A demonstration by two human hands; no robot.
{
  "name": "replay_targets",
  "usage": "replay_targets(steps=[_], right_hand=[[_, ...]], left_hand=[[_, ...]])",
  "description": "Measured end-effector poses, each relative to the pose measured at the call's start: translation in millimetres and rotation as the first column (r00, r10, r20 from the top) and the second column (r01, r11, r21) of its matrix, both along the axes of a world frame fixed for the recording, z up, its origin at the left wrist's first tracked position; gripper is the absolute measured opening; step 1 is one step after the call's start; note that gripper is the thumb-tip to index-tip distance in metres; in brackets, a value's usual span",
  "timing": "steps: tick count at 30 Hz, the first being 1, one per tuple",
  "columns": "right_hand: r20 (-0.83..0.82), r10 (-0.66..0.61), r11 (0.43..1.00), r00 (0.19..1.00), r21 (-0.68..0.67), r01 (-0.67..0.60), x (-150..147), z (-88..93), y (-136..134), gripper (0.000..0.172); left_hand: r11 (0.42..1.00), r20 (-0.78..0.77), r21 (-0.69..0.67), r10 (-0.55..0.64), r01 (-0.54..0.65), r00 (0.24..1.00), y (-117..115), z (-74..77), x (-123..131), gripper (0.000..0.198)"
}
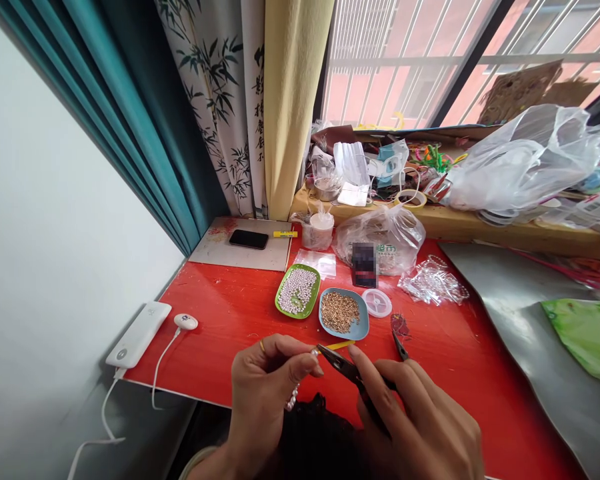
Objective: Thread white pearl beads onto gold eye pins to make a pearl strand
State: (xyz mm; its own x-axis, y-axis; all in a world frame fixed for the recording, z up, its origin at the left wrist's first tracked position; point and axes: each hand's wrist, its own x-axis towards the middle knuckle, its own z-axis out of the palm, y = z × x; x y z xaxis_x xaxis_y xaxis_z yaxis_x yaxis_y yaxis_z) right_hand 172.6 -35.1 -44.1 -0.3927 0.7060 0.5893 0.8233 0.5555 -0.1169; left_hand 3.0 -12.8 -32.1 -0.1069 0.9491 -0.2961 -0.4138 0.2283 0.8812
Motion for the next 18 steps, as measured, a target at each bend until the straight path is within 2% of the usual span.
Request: replay_targets(steps=[2, 6, 12, 15, 17, 18], right_hand=[[0.063, -0.004, 0.996, 0.998, 0.094, -0.002, 4, 2.7, 3, 0.059], [0.238, 0.034, 0.959, 0.971, 0.264, -0.098, 14, 12.5, 11, 0.038], [0.476, -0.008, 0.932, 0.879, 0.323, -0.167, 22, 32.1, 14, 0.034], [0.465, -0.009, 0.939, 0.885, 0.307, -0.152, 21, 39.1, 18, 0.035], [0.344, 0.038, 0.967, 0.938, 0.224, -0.122, 21, 41.9, 19, 0.035], [0.245, 0.066, 0.985, 0.967, 0.137, -0.102, 22, 42.5, 19, 0.035]], left_hand=[[0.999, 0.015, -0.037, 0.009, -0.008, 1.000, 1, 1.8, 2, 0.014], [0.994, 0.083, -0.109, 0.004, 0.005, 0.997, 4, 5.6, 4, 0.016], [0.989, 0.166, -0.136, -0.041, 0.064, 0.985, 6, 6.6, 7, 0.020], [0.988, 0.223, -0.127, -0.061, 0.091, 0.973, 7, 6.9, 7, 0.019], [0.990, 0.249, -0.109, -0.057, 0.086, 0.967, 7, 7.2, 5, 0.018], [0.993, 0.254, -0.093, -0.048, 0.074, 0.966, 6, 7.2, 5, 0.017]])
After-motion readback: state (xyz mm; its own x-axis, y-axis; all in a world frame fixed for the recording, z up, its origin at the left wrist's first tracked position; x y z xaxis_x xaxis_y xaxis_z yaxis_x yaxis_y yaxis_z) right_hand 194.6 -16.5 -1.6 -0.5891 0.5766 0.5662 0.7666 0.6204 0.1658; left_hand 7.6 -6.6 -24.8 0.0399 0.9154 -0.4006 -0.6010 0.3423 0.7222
